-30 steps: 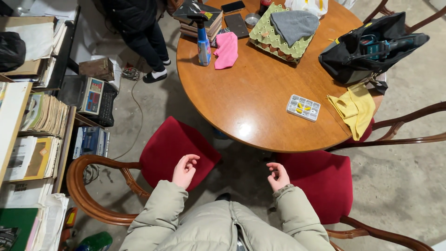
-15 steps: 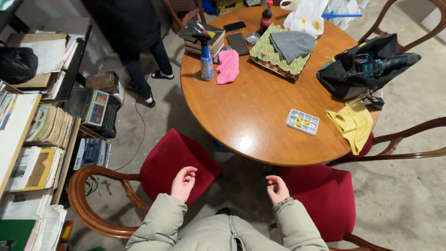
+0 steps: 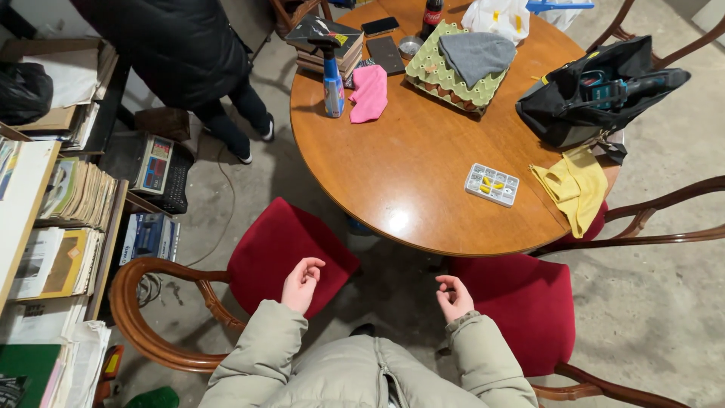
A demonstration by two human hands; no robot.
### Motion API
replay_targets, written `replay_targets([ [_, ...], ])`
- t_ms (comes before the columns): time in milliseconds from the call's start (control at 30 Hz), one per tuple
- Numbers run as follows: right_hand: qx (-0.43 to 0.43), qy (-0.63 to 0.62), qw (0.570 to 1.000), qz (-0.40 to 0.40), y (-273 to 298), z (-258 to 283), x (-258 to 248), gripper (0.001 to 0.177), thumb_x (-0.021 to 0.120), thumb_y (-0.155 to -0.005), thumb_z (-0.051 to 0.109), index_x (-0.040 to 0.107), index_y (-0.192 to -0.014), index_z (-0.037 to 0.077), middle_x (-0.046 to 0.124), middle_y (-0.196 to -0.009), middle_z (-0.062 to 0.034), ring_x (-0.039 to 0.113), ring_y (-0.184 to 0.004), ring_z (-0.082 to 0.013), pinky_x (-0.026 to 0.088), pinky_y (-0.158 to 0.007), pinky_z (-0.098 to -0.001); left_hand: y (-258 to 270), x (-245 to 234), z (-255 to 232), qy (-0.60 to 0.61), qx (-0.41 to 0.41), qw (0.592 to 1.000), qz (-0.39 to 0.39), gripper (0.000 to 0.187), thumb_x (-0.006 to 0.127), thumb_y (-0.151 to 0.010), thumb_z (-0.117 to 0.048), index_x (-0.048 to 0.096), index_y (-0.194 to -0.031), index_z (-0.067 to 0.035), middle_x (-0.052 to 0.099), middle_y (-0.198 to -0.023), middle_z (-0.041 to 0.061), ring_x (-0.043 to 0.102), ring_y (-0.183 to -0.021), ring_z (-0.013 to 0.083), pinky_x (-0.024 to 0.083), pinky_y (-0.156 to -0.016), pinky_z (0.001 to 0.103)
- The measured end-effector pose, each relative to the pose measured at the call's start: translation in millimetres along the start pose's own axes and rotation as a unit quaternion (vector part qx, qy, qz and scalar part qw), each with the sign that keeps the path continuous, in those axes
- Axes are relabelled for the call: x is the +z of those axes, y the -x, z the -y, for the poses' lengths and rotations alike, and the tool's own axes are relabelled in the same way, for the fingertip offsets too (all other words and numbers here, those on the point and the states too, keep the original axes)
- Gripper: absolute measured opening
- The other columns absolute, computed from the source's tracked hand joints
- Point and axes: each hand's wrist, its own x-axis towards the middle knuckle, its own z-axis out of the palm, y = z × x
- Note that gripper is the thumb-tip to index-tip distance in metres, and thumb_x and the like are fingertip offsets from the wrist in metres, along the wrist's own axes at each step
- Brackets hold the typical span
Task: Picking up various hand tools from a storage shelf and placing them onto a nearby table.
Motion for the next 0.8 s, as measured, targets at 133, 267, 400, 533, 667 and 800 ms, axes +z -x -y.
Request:
replay_targets([
  [133,0.006,0.005,1.000,0.004,3.2,11.1,1.3,0.036,0.067,-0.087,0.003,0.075,-0.118,0.020,0.067,-0.103,-0.0066,0.067,-0.086,-0.0180,0.061,-0.075,-0.0336,-2.0,1.5,2.4,-0.004,0.006,1.000,-0.003,0.048,0.044,-0.083,0.006,0.072,-0.114,-0.017,0.058,-0.077,0.002,0.053,-0.073,0.0122,0.050,-0.072,0.025],
  [267,-0.009,0.012,1.000,0.003,5.8,15.1,4.4,0.039,0.065,-0.086,-0.002,0.074,-0.119,0.018,0.066,-0.106,-0.0080,0.067,-0.092,-0.0204,0.060,-0.080,-0.0356,-2.8,1.0,8.7,-0.003,0.014,1.000,0.001,0.050,0.048,-0.079,0.008,0.071,-0.115,-0.016,0.058,-0.079,0.002,0.053,-0.074,0.0121,0.051,-0.072,0.027],
  [400,-0.014,0.009,1.000,0.005,11.7,32.6,4.8,0.040,0.063,-0.086,-0.003,0.073,-0.120,0.018,0.065,-0.108,-0.0075,0.066,-0.095,-0.0209,0.060,-0.082,-0.0363,-3.5,-0.1,7.5,-0.010,0.020,1.000,-0.003,0.051,0.049,-0.077,0.008,0.071,-0.116,-0.017,0.057,-0.079,0.001,0.053,-0.073,0.0114,0.050,-0.071,0.026],
  [533,-0.012,0.003,1.000,0.005,6.6,20.2,6.1,0.039,0.063,-0.088,-0.001,0.073,-0.120,0.019,0.066,-0.108,-0.0074,0.066,-0.093,-0.0203,0.060,-0.082,-0.0364,-11.7,-0.6,7.0,0.018,0.014,1.000,0.002,0.053,0.053,-0.077,0.010,0.072,-0.118,-0.016,0.058,-0.081,0.001,0.054,-0.068,0.0089,0.052,-0.066,0.022],
  [667,-0.017,0.000,1.000,0.010,8.7,31.4,1.7,0.038,0.062,-0.088,-0.001,0.073,-0.120,0.017,0.066,-0.108,-0.0088,0.066,-0.094,-0.0212,0.061,-0.082,-0.0386,-25.7,-3.0,-77.0,0.018,0.069,0.997,0.022,0.055,0.056,-0.087,0.008,0.063,-0.137,-0.013,0.064,-0.096,0.009,0.062,-0.075,0.0140,0.057,-0.071,0.026],
  [800,-0.027,-0.001,1.000,0.006,10.2,38.5,-1.0,0.039,0.065,-0.087,-0.001,0.072,-0.121,0.017,0.066,-0.108,-0.0088,0.066,-0.093,-0.0204,0.061,-0.082,-0.0380,-38.5,0.1,-182.0,-0.008,0.103,0.992,0.076,0.065,0.051,-0.097,-0.002,0.036,-0.160,-0.014,0.074,-0.086,0.017,0.067,-0.058,0.0206,0.055,-0.057,0.028],
])
